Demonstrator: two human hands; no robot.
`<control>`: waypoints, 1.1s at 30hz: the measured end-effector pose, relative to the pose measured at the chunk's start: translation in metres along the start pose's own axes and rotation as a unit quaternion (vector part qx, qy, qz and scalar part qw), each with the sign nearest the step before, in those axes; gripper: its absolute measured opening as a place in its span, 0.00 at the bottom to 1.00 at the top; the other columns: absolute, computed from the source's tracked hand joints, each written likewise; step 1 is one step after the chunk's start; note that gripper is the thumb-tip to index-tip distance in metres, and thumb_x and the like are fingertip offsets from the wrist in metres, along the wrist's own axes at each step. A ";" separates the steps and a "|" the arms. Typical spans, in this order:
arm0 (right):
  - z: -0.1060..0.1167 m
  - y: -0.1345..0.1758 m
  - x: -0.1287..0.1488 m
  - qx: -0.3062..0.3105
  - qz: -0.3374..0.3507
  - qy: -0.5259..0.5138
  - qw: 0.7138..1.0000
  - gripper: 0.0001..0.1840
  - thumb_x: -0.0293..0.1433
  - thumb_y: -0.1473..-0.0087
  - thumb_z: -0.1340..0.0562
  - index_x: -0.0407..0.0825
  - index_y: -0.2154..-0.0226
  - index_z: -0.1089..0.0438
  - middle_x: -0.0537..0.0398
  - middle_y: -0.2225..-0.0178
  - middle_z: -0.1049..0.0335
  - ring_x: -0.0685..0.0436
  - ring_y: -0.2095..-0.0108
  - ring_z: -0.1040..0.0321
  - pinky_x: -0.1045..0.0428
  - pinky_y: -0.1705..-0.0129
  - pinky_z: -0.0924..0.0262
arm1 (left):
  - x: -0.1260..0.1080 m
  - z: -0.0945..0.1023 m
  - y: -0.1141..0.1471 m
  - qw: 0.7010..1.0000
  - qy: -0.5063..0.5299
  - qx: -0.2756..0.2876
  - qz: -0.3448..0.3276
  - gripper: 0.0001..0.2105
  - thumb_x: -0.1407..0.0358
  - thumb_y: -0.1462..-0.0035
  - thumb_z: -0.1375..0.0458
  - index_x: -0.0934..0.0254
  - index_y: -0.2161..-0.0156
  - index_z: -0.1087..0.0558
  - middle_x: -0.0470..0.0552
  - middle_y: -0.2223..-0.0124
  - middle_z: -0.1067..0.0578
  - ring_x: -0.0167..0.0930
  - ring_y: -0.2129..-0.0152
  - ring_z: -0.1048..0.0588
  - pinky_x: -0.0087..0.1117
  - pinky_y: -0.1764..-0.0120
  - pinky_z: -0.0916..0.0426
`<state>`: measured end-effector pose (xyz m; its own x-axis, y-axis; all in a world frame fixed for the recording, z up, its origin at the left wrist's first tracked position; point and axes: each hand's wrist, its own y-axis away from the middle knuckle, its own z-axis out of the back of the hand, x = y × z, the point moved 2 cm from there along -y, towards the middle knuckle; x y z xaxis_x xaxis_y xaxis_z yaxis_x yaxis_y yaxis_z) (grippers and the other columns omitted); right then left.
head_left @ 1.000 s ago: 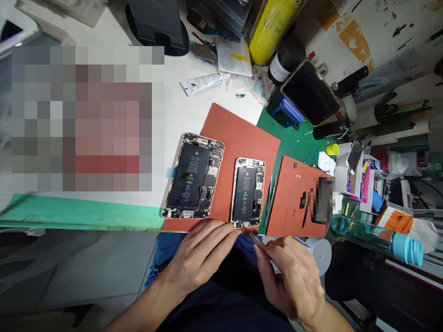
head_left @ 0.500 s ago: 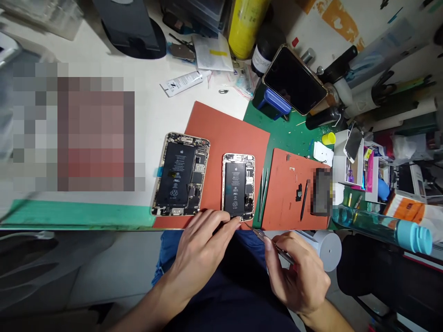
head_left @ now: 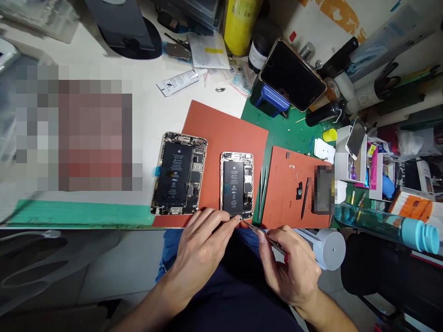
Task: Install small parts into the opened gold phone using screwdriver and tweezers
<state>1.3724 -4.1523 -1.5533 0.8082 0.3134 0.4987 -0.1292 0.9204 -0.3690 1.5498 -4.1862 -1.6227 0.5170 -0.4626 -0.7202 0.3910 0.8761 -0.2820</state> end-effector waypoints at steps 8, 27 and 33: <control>-0.001 -0.002 0.000 0.006 -0.004 -0.006 1.000 0.12 0.16 0.38 0.33 0.43 0.54 0.30 0.53 0.71 0.27 0.48 0.74 0.34 0.52 0.72 0.36 | 0.001 0.001 0.001 1.000 0.009 0.006 0.000 0.13 0.78 0.33 0.38 0.63 0.47 0.22 0.47 0.61 0.24 0.31 0.64 0.29 0.36 0.56 0.32; 0.002 -0.008 0.008 0.100 0.058 0.039 0.993 0.12 0.18 0.36 0.36 0.42 0.52 0.30 0.43 0.64 0.24 0.42 0.68 0.32 0.47 0.68 0.36 | 0.003 -0.001 0.002 1.000 0.010 -0.007 -0.004 0.14 0.79 0.32 0.39 0.63 0.47 0.22 0.48 0.60 0.23 0.31 0.64 0.28 0.36 0.56 0.32; 0.001 -0.017 0.011 0.075 0.099 0.078 0.989 0.10 0.17 0.37 0.36 0.44 0.55 0.30 0.59 0.77 0.33 0.47 0.77 0.40 0.48 0.75 0.46 | 0.002 0.000 0.002 1.000 0.013 -0.016 -0.010 0.13 0.79 0.32 0.39 0.64 0.47 0.22 0.48 0.61 0.23 0.31 0.64 0.28 0.35 0.57 0.32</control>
<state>1.3831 -4.1642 -1.5402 0.8361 0.4616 0.2965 -0.3684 0.8728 -0.3200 1.5516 -4.1853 -1.6248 0.4898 -0.4768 -0.7299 0.3765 0.8708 -0.3162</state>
